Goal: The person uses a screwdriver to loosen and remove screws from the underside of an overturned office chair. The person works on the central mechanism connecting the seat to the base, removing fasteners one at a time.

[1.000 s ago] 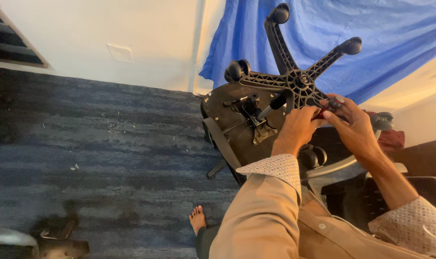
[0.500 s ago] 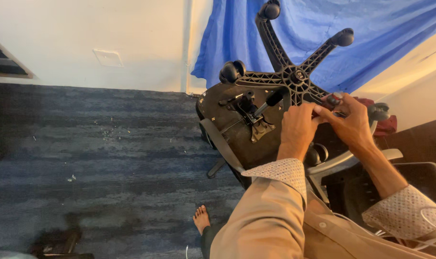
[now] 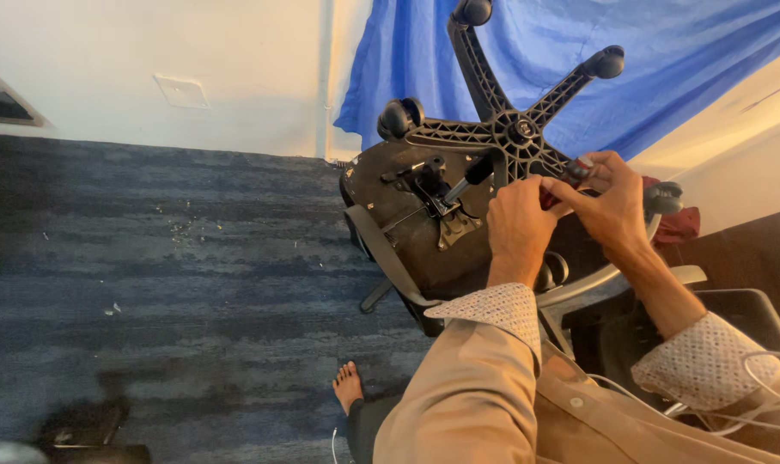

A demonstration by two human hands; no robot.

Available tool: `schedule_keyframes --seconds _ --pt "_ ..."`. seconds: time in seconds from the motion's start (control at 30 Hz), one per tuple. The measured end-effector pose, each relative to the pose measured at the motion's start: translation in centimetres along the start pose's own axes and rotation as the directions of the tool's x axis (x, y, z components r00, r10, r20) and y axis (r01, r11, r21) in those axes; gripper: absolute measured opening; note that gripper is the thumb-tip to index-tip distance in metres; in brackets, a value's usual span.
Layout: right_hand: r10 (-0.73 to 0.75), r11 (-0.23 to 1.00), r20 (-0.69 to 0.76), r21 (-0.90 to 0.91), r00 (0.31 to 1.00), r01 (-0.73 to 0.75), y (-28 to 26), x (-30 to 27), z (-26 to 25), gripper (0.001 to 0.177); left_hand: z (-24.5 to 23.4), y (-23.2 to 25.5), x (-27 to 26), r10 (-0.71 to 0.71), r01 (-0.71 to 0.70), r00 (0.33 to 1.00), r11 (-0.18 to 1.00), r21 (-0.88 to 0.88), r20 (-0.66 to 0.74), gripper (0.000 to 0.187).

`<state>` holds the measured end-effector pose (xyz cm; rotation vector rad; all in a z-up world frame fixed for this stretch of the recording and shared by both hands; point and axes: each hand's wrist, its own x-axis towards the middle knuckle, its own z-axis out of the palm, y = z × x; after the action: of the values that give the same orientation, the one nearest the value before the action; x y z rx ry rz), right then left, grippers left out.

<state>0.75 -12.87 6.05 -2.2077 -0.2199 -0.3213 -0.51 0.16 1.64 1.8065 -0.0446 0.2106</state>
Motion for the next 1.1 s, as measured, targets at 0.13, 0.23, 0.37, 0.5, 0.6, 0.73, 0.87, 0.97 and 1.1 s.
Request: schedule_keyframes --seconds 0.13,0.23,0.37,0.5,0.6,0.73,0.87,0.97,1.1 --pt "0.053 0.998 0.051 0.019 0.997 -0.054 0.2 0.1 -0.1 0.046 1.5 -1.9 0.0 0.046 -0.047 0.999 0.996 -0.074 -0.006 0.029" --pt "0.027 0.988 0.181 0.143 0.983 -0.054 -1.1 -0.4 -0.8 0.045 2.9 -3.1 -0.2 0.234 -0.223 0.951 0.972 0.076 -0.204 0.032" --pt "0.078 0.94 0.286 0.299 0.955 -0.167 -2.4 -1.2 -2.3 0.046 3.0 -3.9 0.4 0.19 -0.193 0.98 0.98 -0.053 -0.057 0.033" --pt "0.058 0.947 0.201 0.3 0.978 -0.118 -1.9 -1.2 -1.9 0.043 1.9 -3.0 -0.2 0.129 -0.13 0.992 0.991 -0.045 -0.009 0.036" --pt "0.064 0.99 0.086 0.123 0.994 -0.074 -1.6 -1.5 -1.3 0.041 1.2 -1.3 -0.4 0.112 -0.11 0.992 0.994 0.024 -0.067 0.034" --pt "0.111 0.994 0.012 -0.005 0.994 -0.111 -1.3 -1.6 0.0 0.032 1.5 -0.8 -0.4 0.133 -0.125 0.982 0.99 0.063 -0.133 0.024" --pt "0.104 0.994 0.039 0.033 0.994 -0.105 -1.8 -2.1 0.1 0.029 2.7 -2.5 -0.7 0.186 -0.182 0.971 0.982 0.042 -0.153 0.037" --pt "0.056 0.986 0.14 0.145 0.989 -0.077 -2.9 -2.5 -0.7 0.039 3.0 -3.5 0.0 0.226 -0.226 0.971 0.974 0.005 -0.083 0.037" --pt "0.05 0.957 0.192 0.273 0.98 -0.102 -3.7 -2.9 -0.9 0.049 2.1 -3.2 1.2 0.169 -0.158 0.978 0.983 -0.098 0.12 0.043"
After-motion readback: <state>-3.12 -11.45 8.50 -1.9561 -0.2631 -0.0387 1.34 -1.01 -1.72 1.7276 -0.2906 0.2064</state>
